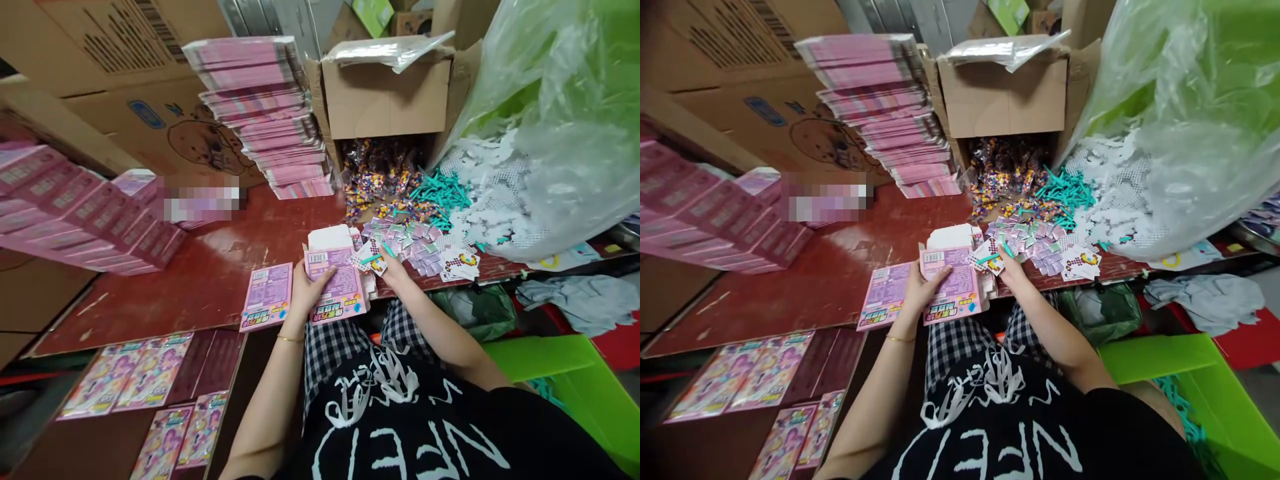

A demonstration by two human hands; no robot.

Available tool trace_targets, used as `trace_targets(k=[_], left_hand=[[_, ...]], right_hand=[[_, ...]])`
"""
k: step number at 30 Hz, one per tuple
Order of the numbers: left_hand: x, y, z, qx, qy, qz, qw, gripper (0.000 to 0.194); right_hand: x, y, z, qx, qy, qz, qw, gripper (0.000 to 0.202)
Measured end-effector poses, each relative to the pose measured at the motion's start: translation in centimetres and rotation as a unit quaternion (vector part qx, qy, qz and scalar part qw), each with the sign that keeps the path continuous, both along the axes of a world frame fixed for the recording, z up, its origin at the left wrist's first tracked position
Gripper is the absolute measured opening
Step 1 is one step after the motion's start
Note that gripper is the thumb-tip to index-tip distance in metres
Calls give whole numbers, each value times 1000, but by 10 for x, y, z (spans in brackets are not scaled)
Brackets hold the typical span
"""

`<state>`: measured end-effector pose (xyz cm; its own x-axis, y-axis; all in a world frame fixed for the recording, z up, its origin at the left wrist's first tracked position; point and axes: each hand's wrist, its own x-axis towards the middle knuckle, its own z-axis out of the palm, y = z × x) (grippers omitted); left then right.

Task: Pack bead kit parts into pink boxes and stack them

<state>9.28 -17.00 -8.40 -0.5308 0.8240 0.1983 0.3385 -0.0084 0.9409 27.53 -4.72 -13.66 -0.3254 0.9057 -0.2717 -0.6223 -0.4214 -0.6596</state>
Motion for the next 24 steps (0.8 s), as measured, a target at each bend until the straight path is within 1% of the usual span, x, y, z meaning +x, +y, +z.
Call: trace_targets(k=[2, 4, 6, 8, 9, 10, 11, 13, 15, 16, 17, 18, 20, 21, 22, 23, 24], left_hand=[[8, -18, 8, 33, -3, 0, 999, 77], [21, -39, 14, 39, 18, -1, 999, 85], [39, -59, 17, 3, 43, -21, 999, 81], [58, -76, 16, -36, 31, -57, 997, 71], [67, -83, 14, -49, 6, -77, 996, 67], [75, -88, 11, -56, -27, -91, 994, 63], [81, -92, 8, -64, -62, -101, 991, 60], [89, -96, 2, -81, -120, -101, 984, 57], [92, -97, -4, -95, -150, -91, 980, 58], [92, -98, -6, -103, -153, -89, 979, 58], [92, -99, -7, -113, -150, -90, 978, 58], [92, -100, -7, -123, -144, -90, 978, 58], [91, -105, -5, -152, -122, -84, 977, 60], [89, -106, -5, -171, -112, -75, 976, 64], [86, -106, -7, -199, -94, -67, 973, 67], [82, -104, -9, -226, -69, -37, 971, 70], [77, -100, -13, -248, -52, -25, 967, 74]], right_hand=[[17, -8, 14, 37, -4, 57, 998, 33], [37, -14, 37, 103, -2, 81, 991, 42], [53, -20, 66, 173, -8, 63, 983, 48], [61, -26, 90, 231, -37, 31, 972, 51], [63, -29, 98, 251, -57, 28, 966, 53], [64, -32, 103, 266, -78, 40, 960, 54], [64, -36, 104, 275, -101, 69, 954, 56], [65, -42, 98, 287, -156, 161, 931, 57], [66, -48, 87, 320, -215, 250, 888, 56], [67, -52, 81, 346, -246, 276, 862, 57], [67, -56, 77, 372, -277, 285, 839, 59], [67, -61, 74, 392, -306, 272, 824, 62], [65, -72, 72, 419, -343, 208, 815, 60], [63, -76, 71, 433, -348, 162, 816, 53], [61, -78, 70, 465, -340, 156, 803, 38], [58, -78, 69, 506, -340, 172, 774, 20], [57, -75, 68, 557, -355, 212, 720, 15]])
